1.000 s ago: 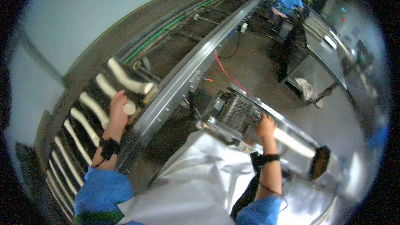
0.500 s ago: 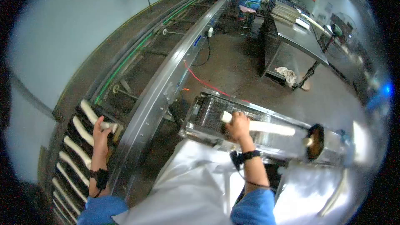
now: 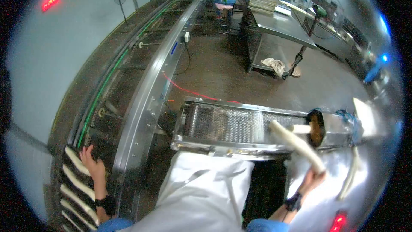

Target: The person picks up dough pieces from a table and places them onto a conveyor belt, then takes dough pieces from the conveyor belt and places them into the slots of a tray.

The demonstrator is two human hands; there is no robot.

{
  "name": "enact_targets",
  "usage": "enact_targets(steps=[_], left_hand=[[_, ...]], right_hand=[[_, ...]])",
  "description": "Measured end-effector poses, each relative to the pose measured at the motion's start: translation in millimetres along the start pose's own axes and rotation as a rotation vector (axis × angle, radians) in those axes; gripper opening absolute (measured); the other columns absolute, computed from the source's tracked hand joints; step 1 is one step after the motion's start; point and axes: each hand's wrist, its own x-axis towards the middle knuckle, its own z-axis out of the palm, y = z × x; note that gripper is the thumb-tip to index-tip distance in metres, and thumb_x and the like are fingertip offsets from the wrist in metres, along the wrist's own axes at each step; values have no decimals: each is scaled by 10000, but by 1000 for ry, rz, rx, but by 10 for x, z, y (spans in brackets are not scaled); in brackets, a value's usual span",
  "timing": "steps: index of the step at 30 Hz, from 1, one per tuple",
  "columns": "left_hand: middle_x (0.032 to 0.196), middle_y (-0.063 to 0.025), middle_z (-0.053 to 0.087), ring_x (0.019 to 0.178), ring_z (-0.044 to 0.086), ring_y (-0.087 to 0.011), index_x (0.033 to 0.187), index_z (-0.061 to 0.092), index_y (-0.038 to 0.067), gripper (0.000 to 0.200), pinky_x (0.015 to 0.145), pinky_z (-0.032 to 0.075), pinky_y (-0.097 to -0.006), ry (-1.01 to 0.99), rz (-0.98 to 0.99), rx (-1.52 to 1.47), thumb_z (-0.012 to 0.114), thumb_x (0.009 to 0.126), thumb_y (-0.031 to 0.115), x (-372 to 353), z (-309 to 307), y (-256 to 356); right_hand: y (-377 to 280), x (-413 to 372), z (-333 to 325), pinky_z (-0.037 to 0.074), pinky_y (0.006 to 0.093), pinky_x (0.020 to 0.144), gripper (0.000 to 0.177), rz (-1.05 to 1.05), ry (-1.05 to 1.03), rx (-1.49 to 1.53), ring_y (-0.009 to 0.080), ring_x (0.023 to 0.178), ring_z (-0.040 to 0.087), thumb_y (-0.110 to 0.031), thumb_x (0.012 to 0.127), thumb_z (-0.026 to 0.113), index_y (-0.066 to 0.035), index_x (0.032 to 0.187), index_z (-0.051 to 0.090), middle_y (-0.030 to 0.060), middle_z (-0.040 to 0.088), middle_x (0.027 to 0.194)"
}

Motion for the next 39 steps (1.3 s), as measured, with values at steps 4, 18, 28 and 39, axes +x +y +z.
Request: enact_targets(steps=[4,18,28,39], left_hand=[[1411,-161,456,1393,335,-350,1174,588,46,486,1153,257,-467,-85,318,-377,518,725,-127,85,209,598],[1415,-211,429,1305,422,-379,1138,614,4,358,1074,382,-451,-386,755,-339,583,782,-25,540,1337,1577],[1380,-194,481,1295,446,-355,1117,639,-8,331,1066,400,-428,-363,677,-377,598,788,-3,538,1304,1602],[1342,-202,513,1231,489,-379,1059,665,-2,291,1041,409,-449,-314,699,-416,606,774,3,546,1304,1552]], right_hand=[[-299,-514,-1080,471,404,1005,394,-158,496,-343,274,1098,584,-295,965,540,49,1157,553,209,587,1158],[82,-555,-1169,490,320,432,299,77,251,-837,205,522,589,-40,875,566,68,1152,530,95,613,817],[1394,-624,1102,366,425,1083,549,-438,-791,-1460,366,1251,466,31,683,653,-43,1221,569,180,548,1271],[1821,-1181,1939,409,588,950,482,-682,-1325,-2043,313,1140,546,-112,669,745,-111,1126,592,100,598,1124]])
